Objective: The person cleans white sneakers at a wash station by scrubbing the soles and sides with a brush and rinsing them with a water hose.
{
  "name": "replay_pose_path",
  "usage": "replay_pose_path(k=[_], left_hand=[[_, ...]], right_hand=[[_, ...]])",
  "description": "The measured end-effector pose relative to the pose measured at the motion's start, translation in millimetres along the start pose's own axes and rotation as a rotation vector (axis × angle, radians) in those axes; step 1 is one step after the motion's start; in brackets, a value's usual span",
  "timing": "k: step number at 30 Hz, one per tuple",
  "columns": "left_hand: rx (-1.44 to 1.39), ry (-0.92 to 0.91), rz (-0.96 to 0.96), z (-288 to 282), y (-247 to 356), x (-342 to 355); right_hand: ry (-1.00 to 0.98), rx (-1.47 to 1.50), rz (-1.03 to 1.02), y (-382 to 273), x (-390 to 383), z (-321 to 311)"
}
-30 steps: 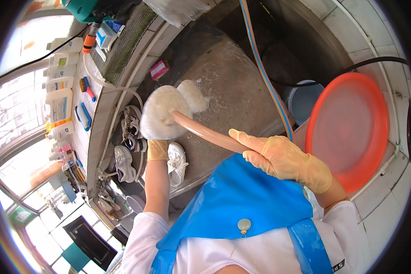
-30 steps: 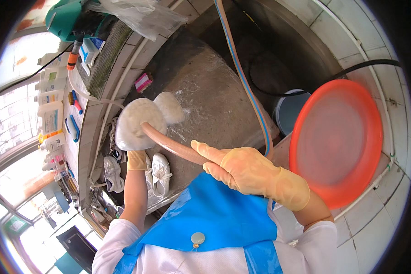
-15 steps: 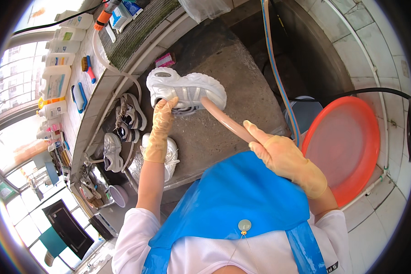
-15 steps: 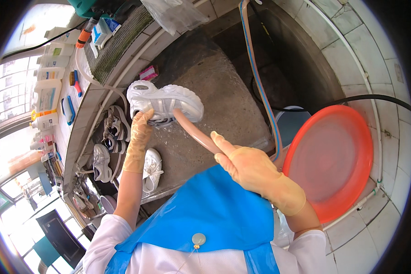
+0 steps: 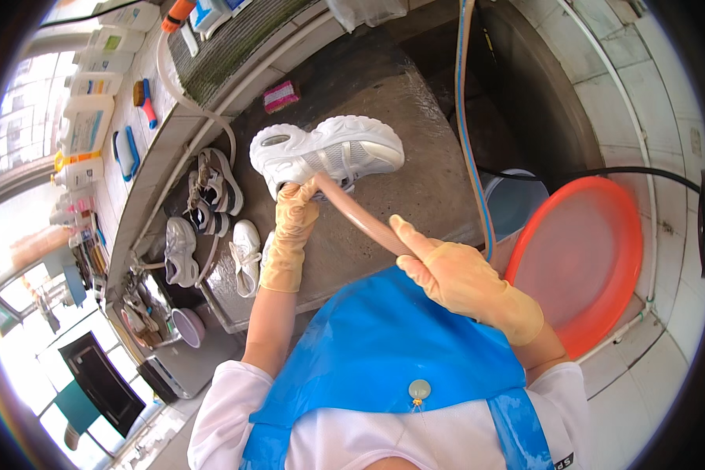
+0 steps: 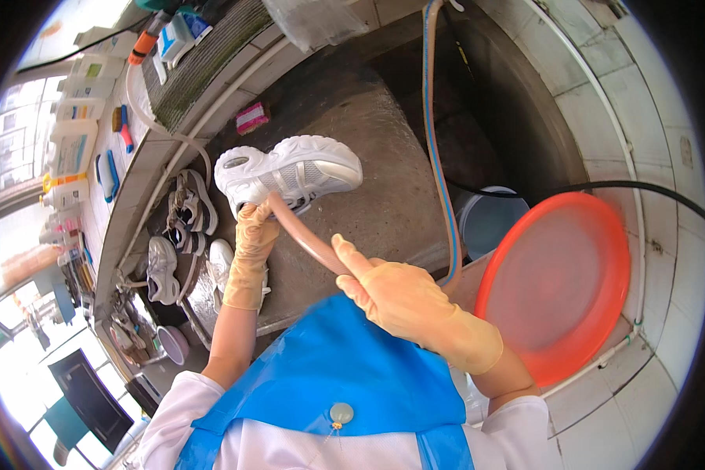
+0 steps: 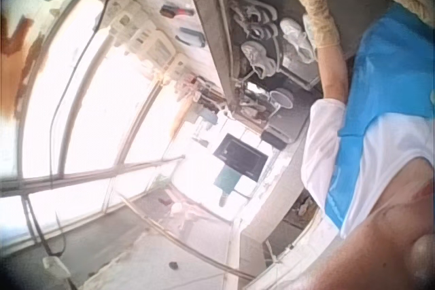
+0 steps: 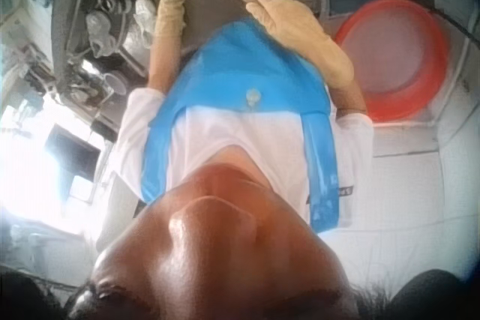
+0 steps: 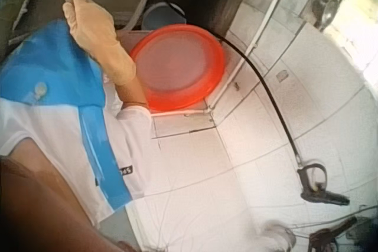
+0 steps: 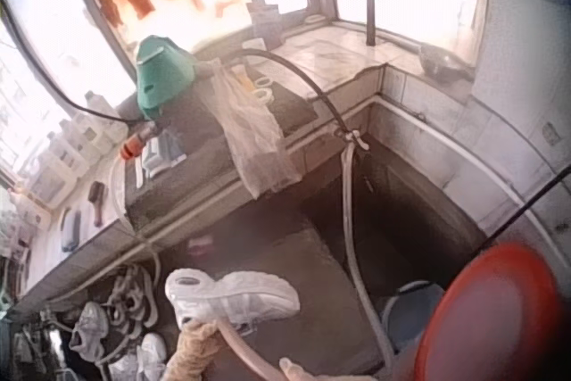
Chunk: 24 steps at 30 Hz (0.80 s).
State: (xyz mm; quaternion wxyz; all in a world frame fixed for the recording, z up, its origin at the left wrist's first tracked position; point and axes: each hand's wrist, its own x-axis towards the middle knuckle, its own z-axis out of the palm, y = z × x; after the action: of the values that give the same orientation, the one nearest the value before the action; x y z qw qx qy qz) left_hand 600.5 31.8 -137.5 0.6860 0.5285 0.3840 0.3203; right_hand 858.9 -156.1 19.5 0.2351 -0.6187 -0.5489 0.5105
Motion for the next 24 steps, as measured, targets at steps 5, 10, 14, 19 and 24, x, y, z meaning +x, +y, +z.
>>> replay_pose_path(k=[5, 10, 14, 19, 24], left_hand=[[-0.069, 0.057, -0.193, 19, 37, -5], [-0.143, 0.059, -0.158, 20, 48, -15], [-0.313, 0.050, -0.188, 20, 53, -20], [-0.364, 0.038, -0.191, 23, 62, -23], [-0.320, 0.089, -0.178, 26, 74, -32]], right_hand=[[0.063, 0.075, 0.142, -6, -14, -19], [0.207, 0.085, 0.229, -6, -27, -28], [0.309, 0.127, 0.284, 1, -34, -32], [0.357, 0.224, 0.370, 3, -34, -38], [0.354, 0.263, 0.450, -1, -26, -37]])
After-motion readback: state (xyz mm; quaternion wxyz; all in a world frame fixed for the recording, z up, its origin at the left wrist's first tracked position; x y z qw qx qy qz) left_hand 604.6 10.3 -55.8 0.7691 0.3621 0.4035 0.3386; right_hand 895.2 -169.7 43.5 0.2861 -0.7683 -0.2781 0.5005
